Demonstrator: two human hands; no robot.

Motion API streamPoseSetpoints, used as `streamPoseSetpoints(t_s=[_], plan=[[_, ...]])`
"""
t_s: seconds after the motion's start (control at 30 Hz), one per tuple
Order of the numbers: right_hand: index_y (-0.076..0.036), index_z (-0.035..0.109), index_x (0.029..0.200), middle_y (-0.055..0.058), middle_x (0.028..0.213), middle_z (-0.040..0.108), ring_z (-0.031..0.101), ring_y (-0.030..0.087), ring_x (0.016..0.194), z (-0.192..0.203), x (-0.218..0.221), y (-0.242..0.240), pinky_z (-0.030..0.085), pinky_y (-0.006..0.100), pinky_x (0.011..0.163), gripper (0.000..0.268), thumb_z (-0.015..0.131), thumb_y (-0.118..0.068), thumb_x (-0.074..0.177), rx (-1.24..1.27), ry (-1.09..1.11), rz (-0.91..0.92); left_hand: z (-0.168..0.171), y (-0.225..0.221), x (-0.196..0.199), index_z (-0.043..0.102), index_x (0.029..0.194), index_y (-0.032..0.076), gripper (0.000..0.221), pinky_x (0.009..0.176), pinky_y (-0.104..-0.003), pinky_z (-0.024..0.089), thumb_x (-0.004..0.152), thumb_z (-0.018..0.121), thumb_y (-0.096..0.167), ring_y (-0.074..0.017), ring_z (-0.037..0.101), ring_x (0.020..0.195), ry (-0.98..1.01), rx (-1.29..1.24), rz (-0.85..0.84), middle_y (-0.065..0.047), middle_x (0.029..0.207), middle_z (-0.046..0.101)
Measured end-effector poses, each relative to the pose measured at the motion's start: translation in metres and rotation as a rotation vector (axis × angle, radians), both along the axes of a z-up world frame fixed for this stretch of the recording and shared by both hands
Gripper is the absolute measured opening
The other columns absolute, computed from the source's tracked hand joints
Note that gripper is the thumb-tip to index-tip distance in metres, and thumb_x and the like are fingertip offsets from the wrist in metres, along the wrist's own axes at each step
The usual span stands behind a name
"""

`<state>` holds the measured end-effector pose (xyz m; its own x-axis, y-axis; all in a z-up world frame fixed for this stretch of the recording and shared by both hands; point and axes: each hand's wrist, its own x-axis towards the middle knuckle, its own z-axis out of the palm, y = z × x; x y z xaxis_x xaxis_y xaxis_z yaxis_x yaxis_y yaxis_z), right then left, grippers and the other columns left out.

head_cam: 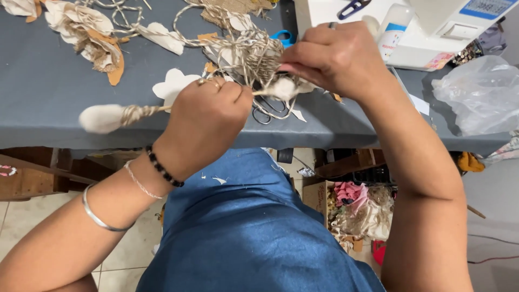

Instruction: Wrapping fabric and twine around wooden sticks using glue to create decorative items

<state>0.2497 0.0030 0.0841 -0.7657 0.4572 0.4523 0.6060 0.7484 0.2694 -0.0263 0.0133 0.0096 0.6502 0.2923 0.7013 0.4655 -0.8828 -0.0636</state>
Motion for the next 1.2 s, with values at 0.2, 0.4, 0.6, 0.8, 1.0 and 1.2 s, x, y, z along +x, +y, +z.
streamPoseSetpoints(t_s=[0.2, 0.4, 0.6, 0.8, 1.0, 1.2], plan=[[-0.013, 0.081, 0.112, 0.004, 0.087, 0.069, 0.067, 0.019, 0.071, 0.010, -0.022, -0.021, 0.048, 0.033, 0.054, 0.014, 0.076, -0.025, 0.107, -0.072, -0.049, 0.015, 0.021, 0.006, -0.013, 0.071, 0.097, 0.014, 0.014, 0.064, -0.024, 0.035, 0.104, 0.059, 0.010, -0.0112, 0.045, 0.071, 0.174, 0.600, 0.409, 0.005, 0.076, 0.049], [-0.018, 0.086, 0.113, 0.000, 0.083, 0.057, 0.055, 0.017, 0.071, 0.016, -0.024, -0.004, 0.030, 0.033, 0.052, 0.015, 0.083, -0.032, 0.111, 0.275, 0.024, -0.005, 0.029, 0.007, -0.015, 0.056, 0.077, 0.021, 0.023, 0.052, -0.032, 0.038, 0.071, 0.065, 0.001, -0.0177, 0.055, 0.066, 0.294, 0.304, 0.098, 0.004, 0.073, 0.056], [0.000, 0.077, 0.105, 0.010, 0.086, 0.071, 0.060, 0.015, 0.074, -0.025, -0.030, 0.023, 0.048, 0.027, 0.067, 0.010, 0.074, -0.009, 0.103, -0.344, 0.576, 0.277, 0.043, 0.000, -0.016, 0.074, 0.091, 0.013, 0.018, 0.059, -0.036, 0.048, 0.107, 0.066, 0.015, -0.0240, 0.065, 0.070, -0.160, -0.038, -0.244, 0.000, 0.084, 0.073], [-0.003, 0.078, 0.105, 0.012, 0.091, 0.077, 0.071, 0.024, 0.074, -0.056, -0.034, -0.006, 0.053, 0.035, 0.062, 0.010, 0.072, -0.008, 0.100, -0.052, 0.352, 0.039, 0.032, 0.014, -0.022, 0.081, 0.096, 0.001, 0.010, 0.062, -0.035, 0.054, 0.100, 0.072, 0.003, -0.0245, 0.073, 0.077, -0.376, -0.121, -0.133, -0.012, 0.091, 0.079], [-0.024, 0.077, 0.118, -0.009, 0.084, 0.064, 0.054, 0.012, 0.066, -0.008, -0.049, -0.031, 0.041, 0.024, 0.056, 0.013, 0.081, -0.027, 0.106, 0.458, -0.105, -0.008, 0.012, 0.023, -0.014, 0.073, 0.082, 0.014, 0.023, 0.056, -0.044, 0.045, 0.100, 0.060, 0.020, -0.0297, 0.064, 0.067, -0.212, -0.251, 0.039, -0.004, 0.073, 0.068], [-0.015, 0.081, 0.108, 0.004, 0.084, 0.057, 0.054, 0.022, 0.069, 0.013, -0.041, 0.005, 0.034, 0.035, 0.051, 0.012, 0.080, -0.027, 0.108, 0.165, -0.033, 0.043, 0.016, 0.011, -0.007, 0.063, 0.069, 0.016, 0.029, 0.054, -0.045, 0.045, 0.097, 0.067, 0.022, -0.0294, 0.060, 0.062, -0.004, -0.200, -0.071, -0.003, 0.067, 0.063]])
